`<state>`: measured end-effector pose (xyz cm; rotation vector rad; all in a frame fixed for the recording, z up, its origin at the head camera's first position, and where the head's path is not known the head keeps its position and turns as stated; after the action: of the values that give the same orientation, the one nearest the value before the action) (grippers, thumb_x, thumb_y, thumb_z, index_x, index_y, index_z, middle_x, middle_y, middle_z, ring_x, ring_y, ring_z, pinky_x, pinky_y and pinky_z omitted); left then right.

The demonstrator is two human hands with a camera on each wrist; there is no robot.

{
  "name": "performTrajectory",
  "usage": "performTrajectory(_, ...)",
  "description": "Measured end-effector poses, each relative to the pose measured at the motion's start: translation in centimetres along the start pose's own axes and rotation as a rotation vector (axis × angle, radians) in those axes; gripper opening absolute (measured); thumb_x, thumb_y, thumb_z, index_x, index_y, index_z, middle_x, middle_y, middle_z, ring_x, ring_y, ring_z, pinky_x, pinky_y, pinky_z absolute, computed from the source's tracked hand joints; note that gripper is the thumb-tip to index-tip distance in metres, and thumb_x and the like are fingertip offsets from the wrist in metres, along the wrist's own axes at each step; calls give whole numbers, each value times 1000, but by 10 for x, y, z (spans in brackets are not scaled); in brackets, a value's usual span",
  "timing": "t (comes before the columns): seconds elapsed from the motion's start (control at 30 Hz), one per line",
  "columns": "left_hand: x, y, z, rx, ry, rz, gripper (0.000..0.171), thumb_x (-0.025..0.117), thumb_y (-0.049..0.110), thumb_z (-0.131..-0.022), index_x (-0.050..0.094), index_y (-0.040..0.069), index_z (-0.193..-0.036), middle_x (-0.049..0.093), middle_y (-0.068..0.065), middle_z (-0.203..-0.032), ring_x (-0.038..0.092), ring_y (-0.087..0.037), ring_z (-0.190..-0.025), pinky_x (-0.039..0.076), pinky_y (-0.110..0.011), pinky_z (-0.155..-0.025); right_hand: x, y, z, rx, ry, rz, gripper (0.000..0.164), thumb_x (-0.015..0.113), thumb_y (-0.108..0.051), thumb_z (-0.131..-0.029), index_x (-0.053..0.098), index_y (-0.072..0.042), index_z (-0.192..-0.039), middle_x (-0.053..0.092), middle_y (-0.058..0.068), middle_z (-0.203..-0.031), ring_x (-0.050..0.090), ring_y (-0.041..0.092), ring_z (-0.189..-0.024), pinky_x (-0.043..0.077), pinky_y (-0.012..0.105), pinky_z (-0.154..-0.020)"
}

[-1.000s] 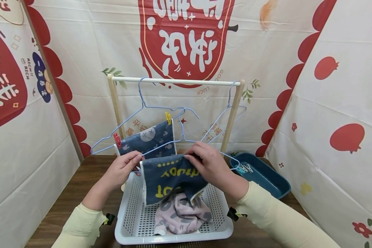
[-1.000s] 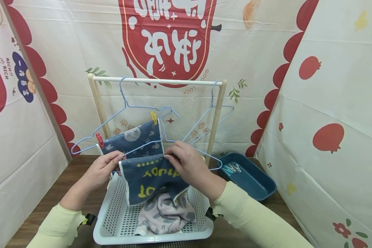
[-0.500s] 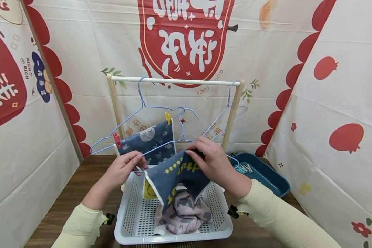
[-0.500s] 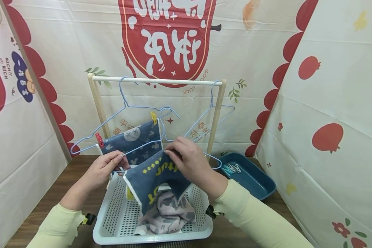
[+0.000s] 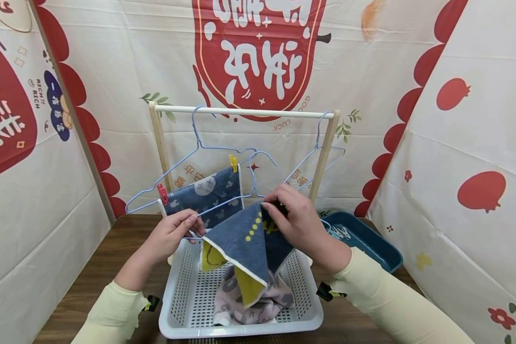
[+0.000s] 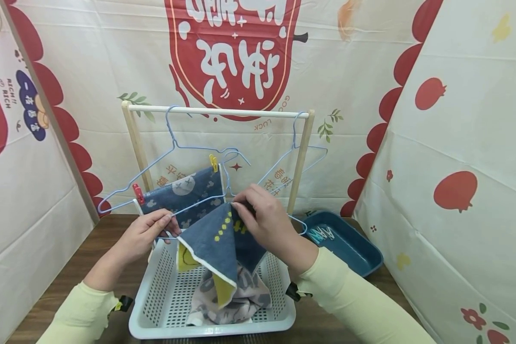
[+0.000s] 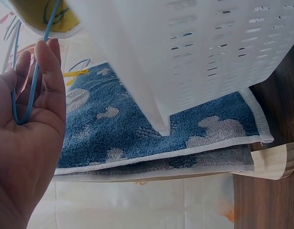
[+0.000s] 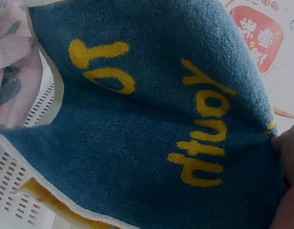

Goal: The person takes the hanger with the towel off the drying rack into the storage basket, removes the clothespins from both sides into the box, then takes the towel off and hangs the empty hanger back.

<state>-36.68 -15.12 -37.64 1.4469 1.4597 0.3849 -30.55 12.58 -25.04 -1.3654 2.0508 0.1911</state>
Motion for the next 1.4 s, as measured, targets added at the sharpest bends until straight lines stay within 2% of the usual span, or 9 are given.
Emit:
performTrajectory(0.3, 2, 0, -1, -14, -6, 1, 26, 48, 13, -120, 72, 6, -112, 75, -10, -104, 75, -32, -97, 67, -37, -77, -15, -6, -2, -13, 81, -37, 9, 74, -1, -105, 74, -9, -108, 67, 0, -100, 58, 14, -87, 49, 30, -73)
performTrajectory(0.7, 3, 0, -1, -36, -3, -9, 26, 48, 14, -120, 72, 6, -112, 75, -10, -104, 75, -30, -98, 66, -37, -78, -38, -9, -5, -15, 217, -64, 12, 76, 5, -99, 75, -6, -104, 69, 5, -98, 61, 18, -88, 50, 28, -76)
performTrajectory(0.87, 4, 1, -1, -35, -4, -13, 26, 48, 13, -120, 72, 6, -113, 75, -9, -104, 75, -31, -99, 66, -37, -78, -48, -10, -9, -17, 245, -65, 12, 75, 6, -100, 75, -4, -105, 70, 7, -99, 61, 18, -87, 51, 25, -75)
performTrajectory(1.03, 5, -1, -1, -40, -7, -6, 26, 48, 14, -120, 72, 4, -113, 75, -9, -105, 75, -31, -99, 66, -38, -78, -53, -11, -11, -14, 253, -61, 3, 74, -2, -104, 76, -2, -106, 70, 7, -100, 62, 19, -88, 51, 25, -77)
performTrajectory(1.2, 6, -4, -2, -41, -15, -4, 27, 48, 14, -120, 72, 3, -113, 76, -10, -104, 75, -30, -98, 67, -39, -78, -57, -12, -13, -14, 277, -69, 9, 73, -9, -106, 76, -1, -106, 69, 8, -99, 61, 20, -87, 50, 26, -77)
performTrajectory(1.4, 6, -6, -2, -31, -18, 0, 28, 48, 14, -120, 71, -1, -114, 76, -10, -104, 76, -28, -97, 67, -40, -77, -62, -15, -15, -44, 308, -90, 8, 71, -5, -105, 75, 2, -107, 68, 10, -99, 60, 20, -87, 50, 24, -77)
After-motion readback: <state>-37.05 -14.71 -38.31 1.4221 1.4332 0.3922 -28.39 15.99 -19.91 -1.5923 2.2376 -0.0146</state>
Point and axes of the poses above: each hand's wrist, its own z-axis away from the middle knuckle, its own x-axis out of the palm, y = z × x, the point moved 9 cm from there along -z, towards the middle knuckle
